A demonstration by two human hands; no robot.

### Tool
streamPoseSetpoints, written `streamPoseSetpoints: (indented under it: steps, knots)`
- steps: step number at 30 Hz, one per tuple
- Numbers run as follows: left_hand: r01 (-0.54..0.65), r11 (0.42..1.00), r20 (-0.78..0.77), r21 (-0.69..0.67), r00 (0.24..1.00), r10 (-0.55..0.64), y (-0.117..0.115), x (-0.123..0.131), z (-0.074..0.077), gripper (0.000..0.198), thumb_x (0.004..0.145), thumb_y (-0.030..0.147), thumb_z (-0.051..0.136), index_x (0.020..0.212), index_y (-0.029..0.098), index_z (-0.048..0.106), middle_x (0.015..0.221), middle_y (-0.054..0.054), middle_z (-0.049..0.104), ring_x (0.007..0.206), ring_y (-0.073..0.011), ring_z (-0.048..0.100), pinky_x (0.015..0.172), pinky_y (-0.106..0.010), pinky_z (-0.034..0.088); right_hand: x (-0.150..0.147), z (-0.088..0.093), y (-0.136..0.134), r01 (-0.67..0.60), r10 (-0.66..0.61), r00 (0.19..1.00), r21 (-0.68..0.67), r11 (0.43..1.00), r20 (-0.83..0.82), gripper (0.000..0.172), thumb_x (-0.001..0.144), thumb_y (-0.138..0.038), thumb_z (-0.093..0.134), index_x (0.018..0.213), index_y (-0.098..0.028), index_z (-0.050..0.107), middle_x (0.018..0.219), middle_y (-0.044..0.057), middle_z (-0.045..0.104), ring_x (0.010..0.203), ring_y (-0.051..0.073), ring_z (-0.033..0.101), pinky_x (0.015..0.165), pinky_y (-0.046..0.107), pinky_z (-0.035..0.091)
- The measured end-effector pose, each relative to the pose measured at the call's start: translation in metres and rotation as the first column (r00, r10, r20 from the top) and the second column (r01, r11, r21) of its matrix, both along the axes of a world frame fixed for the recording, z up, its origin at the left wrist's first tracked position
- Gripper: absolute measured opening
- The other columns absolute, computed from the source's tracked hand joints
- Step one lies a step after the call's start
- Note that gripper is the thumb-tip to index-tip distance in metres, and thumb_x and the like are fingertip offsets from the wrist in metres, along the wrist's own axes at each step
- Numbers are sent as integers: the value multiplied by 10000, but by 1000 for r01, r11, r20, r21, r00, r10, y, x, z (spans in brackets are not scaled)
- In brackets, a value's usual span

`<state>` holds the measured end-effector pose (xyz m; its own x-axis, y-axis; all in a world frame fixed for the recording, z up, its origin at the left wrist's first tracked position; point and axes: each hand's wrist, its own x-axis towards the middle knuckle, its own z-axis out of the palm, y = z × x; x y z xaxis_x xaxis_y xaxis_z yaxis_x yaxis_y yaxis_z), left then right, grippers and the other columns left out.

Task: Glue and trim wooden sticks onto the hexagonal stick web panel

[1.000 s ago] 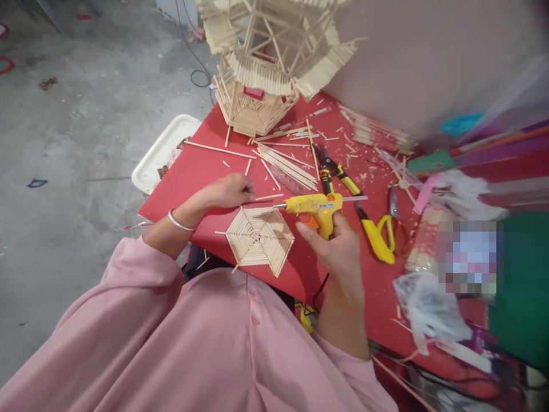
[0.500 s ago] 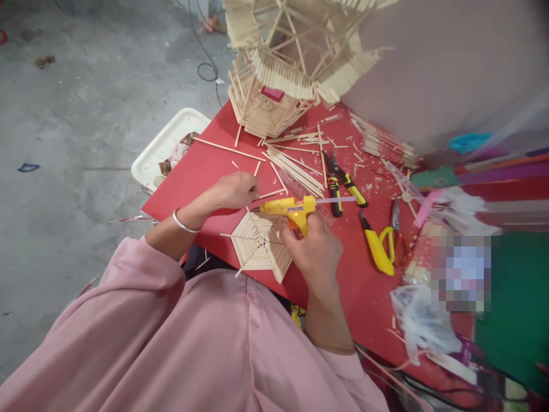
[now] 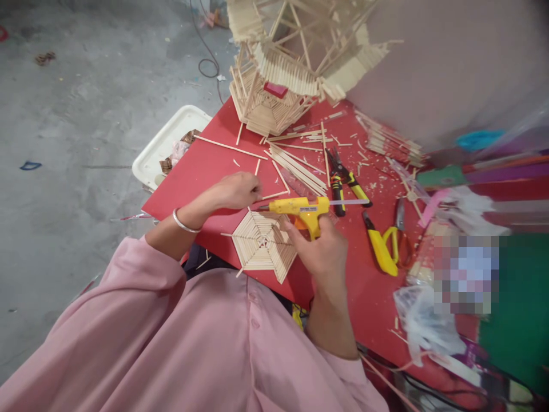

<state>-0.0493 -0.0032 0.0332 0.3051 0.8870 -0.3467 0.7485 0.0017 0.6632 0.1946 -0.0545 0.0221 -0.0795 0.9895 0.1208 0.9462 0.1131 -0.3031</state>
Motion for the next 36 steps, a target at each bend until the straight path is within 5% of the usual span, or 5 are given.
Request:
streamPoseSetpoints:
  steps: [8, 14, 25, 29, 36]
  knots:
    - [-43, 989, 353, -140, 931, 91, 1, -1, -7, 125, 891, 148, 574, 803, 139, 663, 704, -32, 693, 598, -113, 634, 619, -249, 485, 40, 12, 0, 176, -223, 942, -199, 964, -249, 570, 787, -843, 551, 745, -276, 501, 581, -16, 570, 573, 197, 543, 581, 324, 393]
    - [-76, 969, 469, -236, 864, 181, 2, 2, -8, 147, 902, 107, 608, 762, 150, 628, 675, -22, 687, 585, -100, 632, 615, -249, 526, 49, 3, -3, 179, -275, 891, -276, 944, -362, 563, 800, -825, 579, 754, -265, 541, 536, -37, 574, 531, 183, 557, 581, 323, 426]
    - [-122, 951, 570, -283, 776, 269, 2, 5, -10, 204, 938, 120, 602, 1090, 142, 736, 698, 1, 665, 580, -87, 581, 591, -242, 502, 88, -12, -14, 256, -375, 824, -311, 915, -425, 615, 776, -852, 603, 785, -237, 602, 560, -32, 580, 516, 171, 554, 547, 323, 451]
    - [-76, 960, 565, -270, 795, 222, 1, 7, -10, 150, 957, 133, 588, 979, 139, 737, 664, 1, 626, 590, -84, 568, 594, -227, 495, 95, -17, -20, 271, -413, 785, -343, 899, -462, 619, 766, -858, 607, 808, -241, 601, 558, -41, 557, 509, 172, 535, 526, 322, 457]
    - [-64, 954, 532, -293, 818, 219, 2, 10, -10, 96, 934, 126, 604, 868, 150, 669, 661, 1, 640, 555, -82, 564, 560, -227, 480, 73, 1, -16, 280, -338, 870, -205, 938, -358, 591, 612, -797, 764, 707, -254, 552, 585, -16, 595, 563, 166, 512, 547, 304, 396]
